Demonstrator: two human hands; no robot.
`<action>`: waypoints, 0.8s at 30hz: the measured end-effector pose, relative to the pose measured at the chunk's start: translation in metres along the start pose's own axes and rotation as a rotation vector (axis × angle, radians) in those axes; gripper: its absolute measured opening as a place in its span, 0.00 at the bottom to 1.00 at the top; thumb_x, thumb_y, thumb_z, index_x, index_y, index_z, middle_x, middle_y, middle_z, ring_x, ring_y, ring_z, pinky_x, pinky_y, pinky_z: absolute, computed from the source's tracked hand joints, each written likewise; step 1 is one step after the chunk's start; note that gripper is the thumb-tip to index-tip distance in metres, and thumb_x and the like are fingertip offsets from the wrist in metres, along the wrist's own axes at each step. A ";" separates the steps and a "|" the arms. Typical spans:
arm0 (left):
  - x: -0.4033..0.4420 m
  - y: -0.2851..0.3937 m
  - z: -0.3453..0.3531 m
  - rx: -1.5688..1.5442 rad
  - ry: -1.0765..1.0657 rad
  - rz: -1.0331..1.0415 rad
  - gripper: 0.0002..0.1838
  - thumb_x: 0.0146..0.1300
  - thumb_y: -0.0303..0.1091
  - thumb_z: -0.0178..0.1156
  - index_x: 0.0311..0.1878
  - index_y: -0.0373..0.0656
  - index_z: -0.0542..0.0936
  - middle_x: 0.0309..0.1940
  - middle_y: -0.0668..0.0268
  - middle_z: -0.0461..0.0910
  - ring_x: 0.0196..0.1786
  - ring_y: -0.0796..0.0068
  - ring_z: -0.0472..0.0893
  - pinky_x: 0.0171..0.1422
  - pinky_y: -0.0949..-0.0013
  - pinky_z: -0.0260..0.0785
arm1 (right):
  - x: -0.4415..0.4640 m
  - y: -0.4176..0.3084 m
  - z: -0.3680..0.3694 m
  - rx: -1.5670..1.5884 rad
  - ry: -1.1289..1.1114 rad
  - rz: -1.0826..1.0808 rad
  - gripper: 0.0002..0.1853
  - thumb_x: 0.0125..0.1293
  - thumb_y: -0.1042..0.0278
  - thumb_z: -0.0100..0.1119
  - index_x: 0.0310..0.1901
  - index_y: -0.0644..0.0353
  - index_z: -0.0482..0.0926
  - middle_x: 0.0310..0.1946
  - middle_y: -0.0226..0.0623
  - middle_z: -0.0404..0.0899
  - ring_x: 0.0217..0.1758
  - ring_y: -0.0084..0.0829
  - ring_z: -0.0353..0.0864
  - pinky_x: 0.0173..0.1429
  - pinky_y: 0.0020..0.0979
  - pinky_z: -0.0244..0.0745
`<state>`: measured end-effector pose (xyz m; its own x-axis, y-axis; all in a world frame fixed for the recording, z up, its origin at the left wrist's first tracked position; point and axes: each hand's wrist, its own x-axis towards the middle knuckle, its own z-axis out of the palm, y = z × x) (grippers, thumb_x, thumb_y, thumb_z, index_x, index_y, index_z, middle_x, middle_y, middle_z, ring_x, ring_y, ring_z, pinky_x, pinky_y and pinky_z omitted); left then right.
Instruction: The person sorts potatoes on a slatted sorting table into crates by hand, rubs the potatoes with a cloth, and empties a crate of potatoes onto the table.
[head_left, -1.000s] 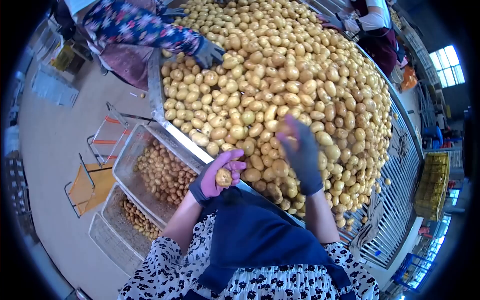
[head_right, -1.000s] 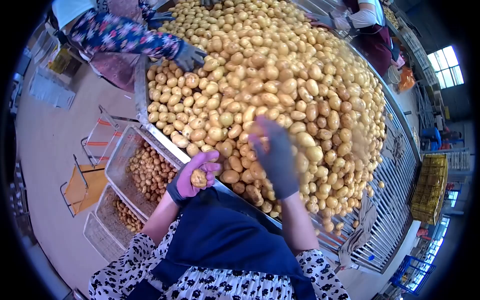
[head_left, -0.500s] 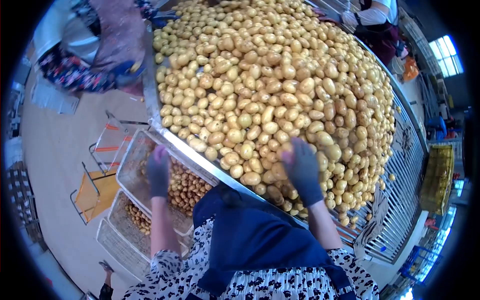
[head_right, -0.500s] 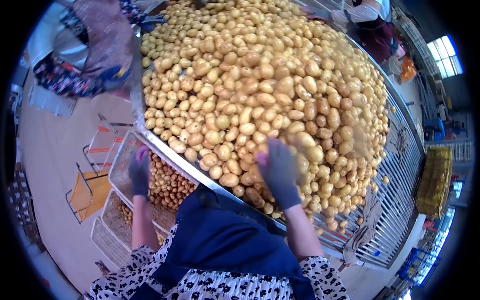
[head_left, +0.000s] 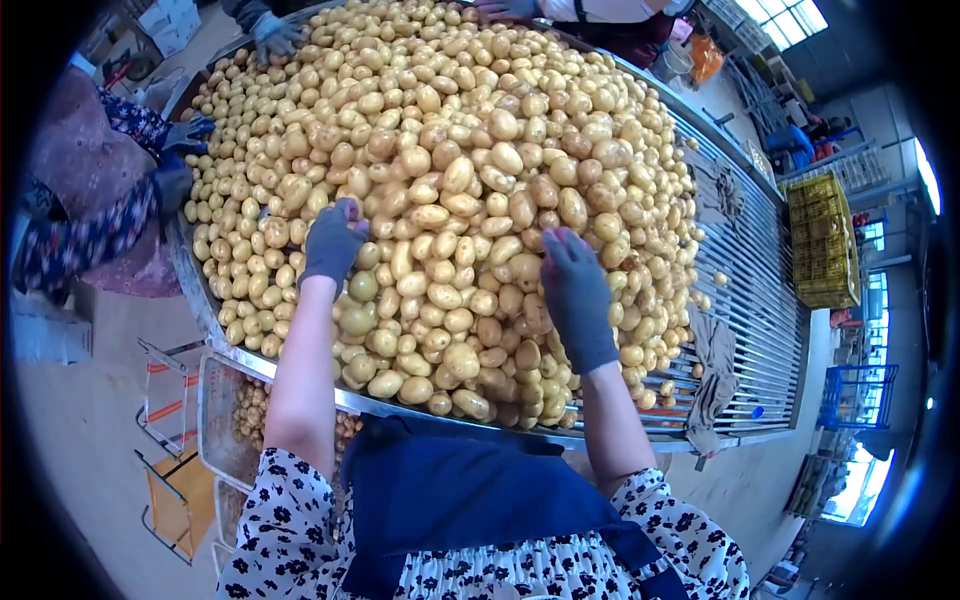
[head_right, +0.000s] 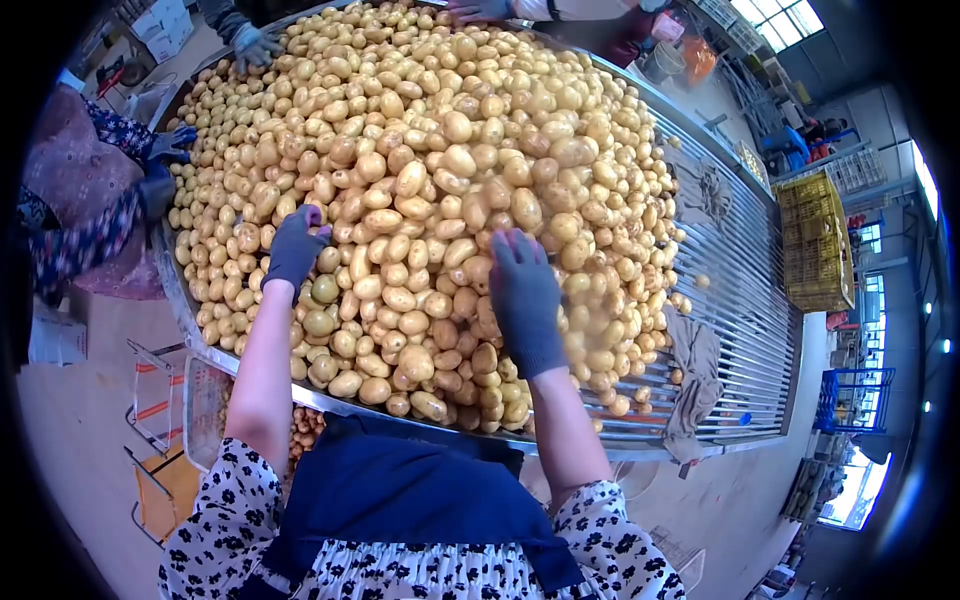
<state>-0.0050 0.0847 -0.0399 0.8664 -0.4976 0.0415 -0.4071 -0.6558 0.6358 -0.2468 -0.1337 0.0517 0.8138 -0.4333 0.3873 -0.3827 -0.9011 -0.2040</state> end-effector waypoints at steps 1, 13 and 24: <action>-0.002 -0.002 0.000 -0.127 0.036 -0.036 0.15 0.57 0.37 0.63 0.45 0.42 0.75 0.40 0.56 0.78 0.41 0.58 0.78 0.48 0.61 0.71 | 0.002 -0.001 0.006 -0.076 -0.024 -0.058 0.17 0.58 0.70 0.58 0.50 0.54 0.74 0.53 0.43 0.72 0.55 0.47 0.73 0.51 0.42 0.75; -0.138 0.044 -0.011 -2.073 -0.437 -0.515 0.10 0.68 0.33 0.51 0.51 0.45 0.74 0.46 0.62 0.77 0.48 0.67 0.77 0.48 0.68 0.77 | 0.039 0.005 0.005 0.022 -0.471 0.065 0.20 0.54 0.54 0.67 0.48 0.48 0.76 0.61 0.45 0.63 0.59 0.49 0.72 0.52 0.46 0.75; -0.165 0.069 -0.004 -2.106 -0.578 -0.608 0.26 0.60 0.24 0.48 0.65 0.48 0.67 0.61 0.61 0.70 0.59 0.63 0.73 0.58 0.66 0.73 | 0.052 0.005 0.010 0.012 -0.429 0.104 0.21 0.50 0.52 0.70 0.42 0.55 0.77 0.50 0.41 0.70 0.49 0.43 0.77 0.50 0.41 0.75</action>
<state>-0.1749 0.1243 0.0003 0.4224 -0.8490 -0.3175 0.9064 0.3957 0.1480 -0.2018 -0.1605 0.0622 0.8803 -0.4723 -0.0438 -0.4687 -0.8519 -0.2334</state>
